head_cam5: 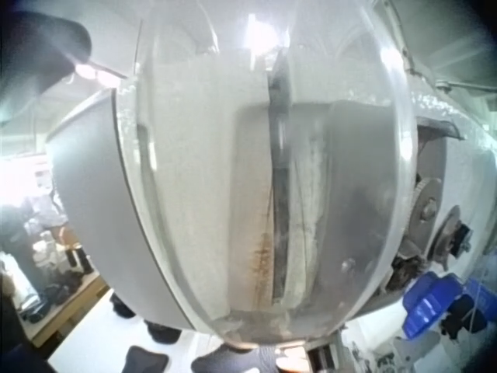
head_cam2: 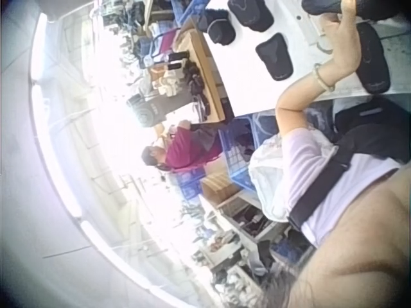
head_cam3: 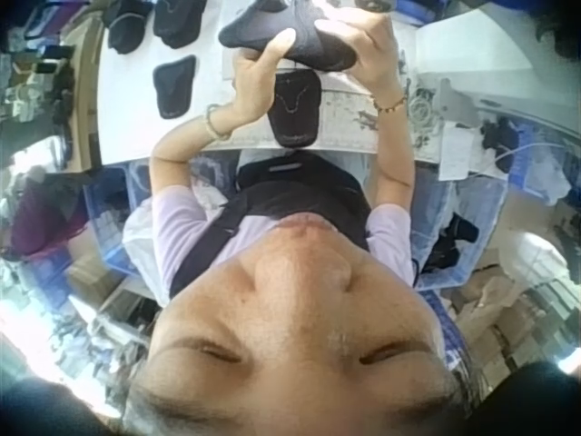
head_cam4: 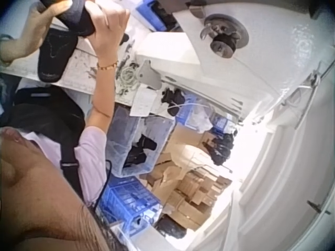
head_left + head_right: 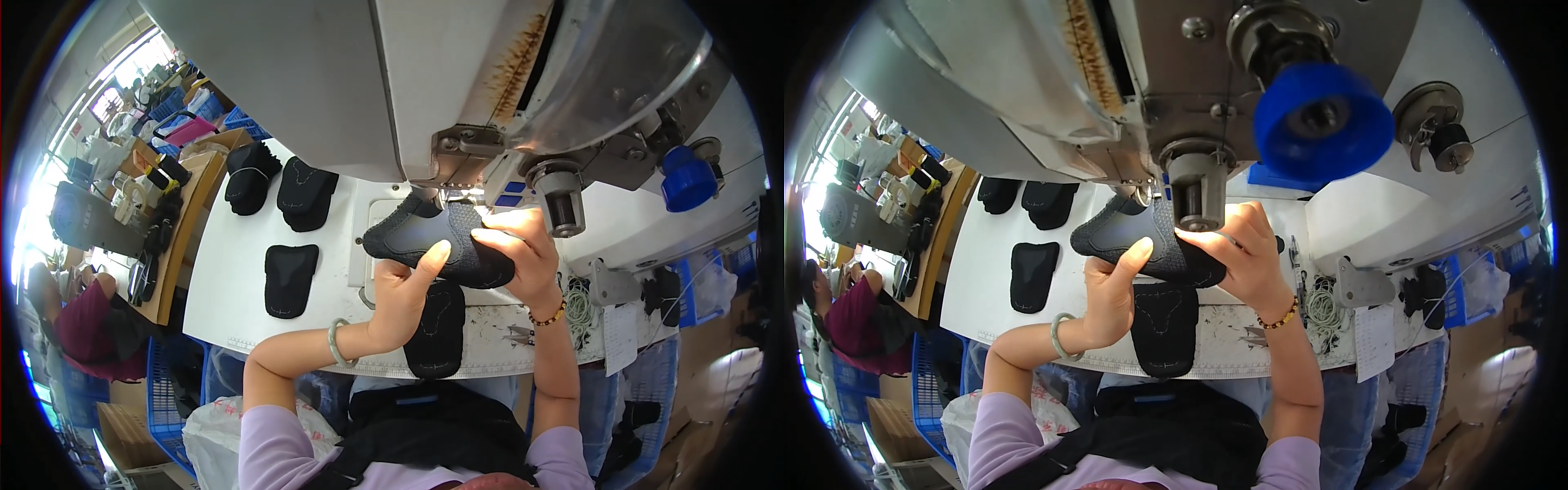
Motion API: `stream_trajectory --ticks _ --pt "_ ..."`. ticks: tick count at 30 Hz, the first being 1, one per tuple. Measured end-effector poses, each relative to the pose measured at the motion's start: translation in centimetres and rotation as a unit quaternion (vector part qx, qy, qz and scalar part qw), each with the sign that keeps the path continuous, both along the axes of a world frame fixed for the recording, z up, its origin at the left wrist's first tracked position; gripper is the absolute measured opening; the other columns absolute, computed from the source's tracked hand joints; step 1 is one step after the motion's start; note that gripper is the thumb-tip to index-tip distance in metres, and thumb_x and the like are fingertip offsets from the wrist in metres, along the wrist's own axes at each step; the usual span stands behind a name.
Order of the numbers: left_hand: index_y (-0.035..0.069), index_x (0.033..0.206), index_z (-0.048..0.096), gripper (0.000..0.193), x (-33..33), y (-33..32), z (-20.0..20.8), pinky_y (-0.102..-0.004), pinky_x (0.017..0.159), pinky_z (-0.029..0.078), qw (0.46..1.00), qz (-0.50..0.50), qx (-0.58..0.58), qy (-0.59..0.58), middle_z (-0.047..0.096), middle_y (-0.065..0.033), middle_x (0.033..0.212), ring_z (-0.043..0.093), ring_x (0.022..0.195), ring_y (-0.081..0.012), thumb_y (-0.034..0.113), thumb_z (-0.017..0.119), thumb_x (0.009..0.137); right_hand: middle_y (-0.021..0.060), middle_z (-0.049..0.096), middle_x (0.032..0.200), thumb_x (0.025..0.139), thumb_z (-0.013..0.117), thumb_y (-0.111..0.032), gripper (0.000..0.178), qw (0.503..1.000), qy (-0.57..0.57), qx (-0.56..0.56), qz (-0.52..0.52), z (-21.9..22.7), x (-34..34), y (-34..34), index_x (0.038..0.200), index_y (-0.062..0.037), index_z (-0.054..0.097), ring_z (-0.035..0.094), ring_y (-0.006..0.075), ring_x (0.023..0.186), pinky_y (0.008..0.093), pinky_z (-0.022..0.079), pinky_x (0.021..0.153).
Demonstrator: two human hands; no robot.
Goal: Use an industrial sewing machine to stitch a reinforced patch onto a shoe upper component.
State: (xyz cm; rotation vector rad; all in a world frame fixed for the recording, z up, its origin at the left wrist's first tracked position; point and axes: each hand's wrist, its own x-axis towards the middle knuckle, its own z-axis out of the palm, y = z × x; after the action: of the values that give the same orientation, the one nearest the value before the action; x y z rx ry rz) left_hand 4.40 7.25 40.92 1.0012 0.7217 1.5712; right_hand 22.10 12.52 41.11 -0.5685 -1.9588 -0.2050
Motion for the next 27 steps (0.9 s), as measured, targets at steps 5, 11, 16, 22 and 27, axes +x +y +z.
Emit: stream_trajectory --ticks 5,11,16,22,27 --pt "-0.002 0.096 0.065 0.015 -0.1 -0.4 0.0 -0.0201 0.066 0.043 0.999 -0.015 -0.018 0.024 0.064 0.0018 0.087 0.053 0.075 -0.0036 0.012 0.062 0.091 0.0061 0.066 0.098 0.07 0.075 -0.014 0.025 0.997 0.002 -0.048 0.053 -0.4 0.3 0.2 0.093 -0.0079 0.068 0.06 0.0225 0.088 0.0304 0.048 0.074" --pt "-0.002 0.091 0.065 0.011 0.4 -0.3 0.1 -0.0199 0.063 0.042 0.997 0.011 0.014 0.077 0.063 0.0032 0.082 0.052 0.071 -0.0026 0.008 0.062 0.09 0.0109 0.068 0.104 0.075 0.072 -0.01 0.021 0.99 0.007 -0.12 0.068 -0.5 1.1 0.6 0.095 -0.0066 0.068 0.061 0.0202 0.088 0.0292 0.048 0.077" --pt "-0.002 0.089 0.065 0.011 0.2 0.1 0.6 -0.0196 0.061 0.041 0.991 0.026 0.021 0.13 0.062 0.0034 0.077 0.051 0.068 -0.0023 0.009 0.064 0.089 0.0112 0.068 0.107 0.076 0.071 -0.007 0.023 0.986 0.019 -0.138 0.092 -0.7 1.2 1.1 0.099 -0.0047 0.067 0.061 0.0188 0.088 0.0283 0.047 0.079" --pt "-0.003 0.088 0.066 0.017 -0.5 0.7 0.8 -0.0205 0.059 0.041 0.987 0.014 0.003 0.16 0.063 0.003 0.074 0.05 0.065 -0.0025 0.014 0.065 0.089 0.0113 0.068 0.107 0.075 0.068 0.0 0.026 0.984 0.015 -0.162 0.076 -1.1 1.2 1.0 0.101 -0.0043 0.068 0.062 0.0196 0.09 0.0286 0.047 0.082" --pt "-0.004 0.087 0.067 0.022 -1.5 1.4 0.4 -0.0213 0.06 0.043 0.992 -0.005 -0.029 0.12 0.065 0.0005 0.076 0.052 0.066 -0.0037 0.018 0.065 0.089 0.0106 0.068 0.107 0.07 0.06 0.009 0.035 0.986 -0.001 -0.154 0.056 -0.1 0.8 0.4 0.1 -0.0055 0.069 0.064 0.0221 0.088 0.029 0.049 0.08"
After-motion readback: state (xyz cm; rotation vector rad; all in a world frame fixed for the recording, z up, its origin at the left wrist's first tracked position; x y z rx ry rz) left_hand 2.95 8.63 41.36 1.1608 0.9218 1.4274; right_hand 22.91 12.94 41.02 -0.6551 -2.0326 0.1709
